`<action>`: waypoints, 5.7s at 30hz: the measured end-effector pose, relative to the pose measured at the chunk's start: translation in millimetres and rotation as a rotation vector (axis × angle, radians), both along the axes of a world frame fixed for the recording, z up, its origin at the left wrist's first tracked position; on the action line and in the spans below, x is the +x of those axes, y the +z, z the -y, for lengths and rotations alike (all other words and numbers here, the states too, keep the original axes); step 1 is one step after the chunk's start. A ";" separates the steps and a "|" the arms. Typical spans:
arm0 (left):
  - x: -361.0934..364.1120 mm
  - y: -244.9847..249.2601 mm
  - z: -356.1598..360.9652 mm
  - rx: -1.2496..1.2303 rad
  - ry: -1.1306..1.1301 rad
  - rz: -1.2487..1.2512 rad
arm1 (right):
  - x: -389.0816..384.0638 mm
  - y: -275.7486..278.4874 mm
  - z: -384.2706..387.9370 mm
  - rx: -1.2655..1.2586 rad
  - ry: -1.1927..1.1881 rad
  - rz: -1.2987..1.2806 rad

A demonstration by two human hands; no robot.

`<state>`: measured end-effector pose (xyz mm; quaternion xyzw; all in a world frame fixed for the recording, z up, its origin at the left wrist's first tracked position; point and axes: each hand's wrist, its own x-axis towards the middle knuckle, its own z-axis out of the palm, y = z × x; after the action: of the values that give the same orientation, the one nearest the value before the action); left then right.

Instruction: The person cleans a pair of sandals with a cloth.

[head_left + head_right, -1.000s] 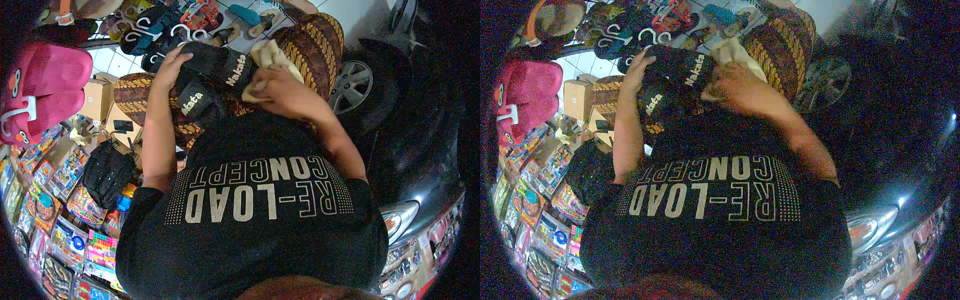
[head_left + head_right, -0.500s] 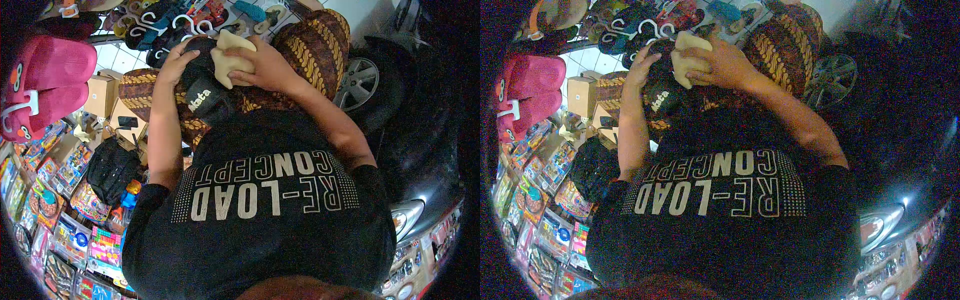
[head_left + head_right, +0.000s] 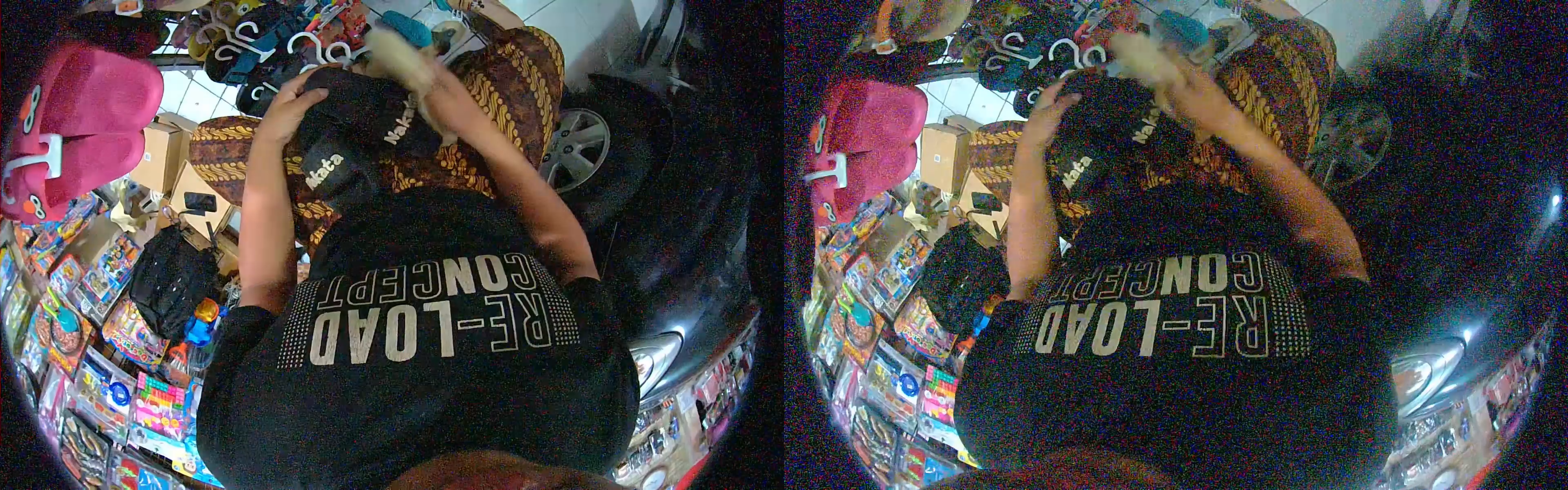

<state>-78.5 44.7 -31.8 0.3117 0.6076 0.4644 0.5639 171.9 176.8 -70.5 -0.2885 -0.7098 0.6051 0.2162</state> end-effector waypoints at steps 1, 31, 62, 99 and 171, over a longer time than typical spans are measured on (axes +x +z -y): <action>-0.8 -1.6 -1.0 0.016 -0.023 0.018 | -8.0 10.1 7.6 0.153 0.104 0.126; 32.2 94.0 -35.7 0.025 -0.173 -1.236 | -19.3 118.5 26.9 0.923 -0.041 0.471; 61.0 77.5 -36.1 0.339 -0.348 -1.394 | 2.3 79.6 38.1 0.910 0.378 0.859; 11.3 51.9 -20.7 0.161 0.618 -0.570 | 42.2 69.1 -40.5 -0.693 0.004 0.092; 58.8 25.0 11.8 0.159 0.116 -0.428 | 1.4 111.9 55.3 0.093 0.398 0.114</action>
<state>-19.8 32.8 -6.9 0.4112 0.6917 0.4656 0.3683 173.3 121.5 41.4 -0.1662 -0.7910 0.5852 0.0649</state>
